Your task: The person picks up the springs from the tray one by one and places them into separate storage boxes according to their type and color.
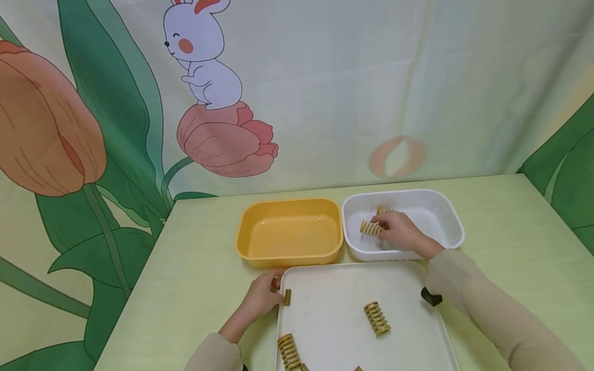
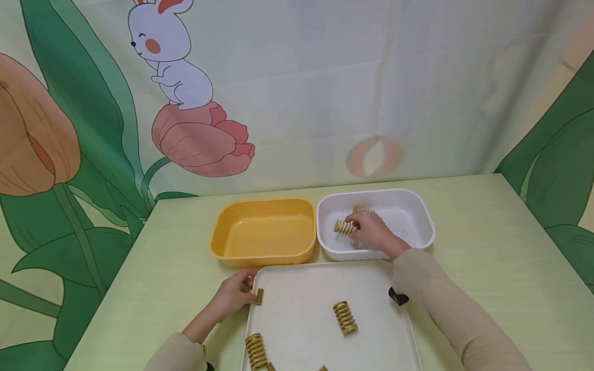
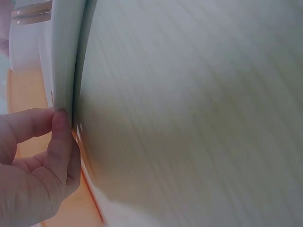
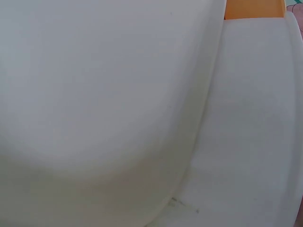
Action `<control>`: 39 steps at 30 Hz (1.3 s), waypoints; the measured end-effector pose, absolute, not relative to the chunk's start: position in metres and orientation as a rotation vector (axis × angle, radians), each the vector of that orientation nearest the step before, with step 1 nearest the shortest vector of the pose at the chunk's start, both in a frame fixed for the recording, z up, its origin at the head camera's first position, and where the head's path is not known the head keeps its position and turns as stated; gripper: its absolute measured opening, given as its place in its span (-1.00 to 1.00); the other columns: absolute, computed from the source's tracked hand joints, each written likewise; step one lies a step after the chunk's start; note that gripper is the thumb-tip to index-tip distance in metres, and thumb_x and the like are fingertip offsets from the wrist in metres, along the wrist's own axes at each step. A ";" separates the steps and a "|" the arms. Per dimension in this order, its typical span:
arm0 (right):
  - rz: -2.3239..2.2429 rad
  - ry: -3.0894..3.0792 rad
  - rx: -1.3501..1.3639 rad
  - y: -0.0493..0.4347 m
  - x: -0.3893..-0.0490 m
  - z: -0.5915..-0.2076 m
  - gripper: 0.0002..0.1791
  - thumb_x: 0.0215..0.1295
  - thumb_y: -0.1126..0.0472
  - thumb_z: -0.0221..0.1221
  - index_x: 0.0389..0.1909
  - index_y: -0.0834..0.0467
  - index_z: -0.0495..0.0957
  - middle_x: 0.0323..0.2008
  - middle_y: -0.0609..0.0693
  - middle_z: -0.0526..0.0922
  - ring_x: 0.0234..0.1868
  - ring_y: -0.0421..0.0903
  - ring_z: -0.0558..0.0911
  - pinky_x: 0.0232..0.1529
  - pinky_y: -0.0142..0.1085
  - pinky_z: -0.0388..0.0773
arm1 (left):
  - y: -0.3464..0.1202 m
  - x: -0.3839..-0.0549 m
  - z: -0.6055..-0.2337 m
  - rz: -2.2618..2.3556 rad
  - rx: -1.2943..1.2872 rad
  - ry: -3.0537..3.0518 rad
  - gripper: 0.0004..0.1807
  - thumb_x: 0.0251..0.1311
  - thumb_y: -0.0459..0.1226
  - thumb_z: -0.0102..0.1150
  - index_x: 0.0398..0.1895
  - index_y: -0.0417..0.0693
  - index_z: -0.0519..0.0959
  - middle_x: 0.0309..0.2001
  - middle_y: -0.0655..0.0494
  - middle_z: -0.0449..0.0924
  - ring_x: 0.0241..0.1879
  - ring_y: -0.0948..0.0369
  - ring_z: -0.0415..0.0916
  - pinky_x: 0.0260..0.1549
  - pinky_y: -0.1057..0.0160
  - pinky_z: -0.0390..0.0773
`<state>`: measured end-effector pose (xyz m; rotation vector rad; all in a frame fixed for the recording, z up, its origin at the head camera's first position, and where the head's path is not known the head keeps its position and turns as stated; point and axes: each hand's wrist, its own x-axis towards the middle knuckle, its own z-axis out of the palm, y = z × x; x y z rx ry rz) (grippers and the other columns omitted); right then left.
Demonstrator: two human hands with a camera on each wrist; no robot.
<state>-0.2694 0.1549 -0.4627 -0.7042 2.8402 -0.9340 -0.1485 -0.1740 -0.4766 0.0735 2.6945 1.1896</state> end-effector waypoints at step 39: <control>-0.902 2.763 -0.574 0.158 -0.290 -0.474 -0.61 -0.13 0.37 0.23 -0.16 0.34 0.52 -0.36 0.15 0.54 -0.32 -0.03 0.44 -0.28 -0.23 0.37 | -0.173 -0.147 -0.472 1.214 0.117 2.718 -0.47 -0.33 -0.58 0.08 -0.08 -0.34 0.42 -0.42 -0.07 0.38 -0.50 0.24 0.28 -0.64 0.41 0.33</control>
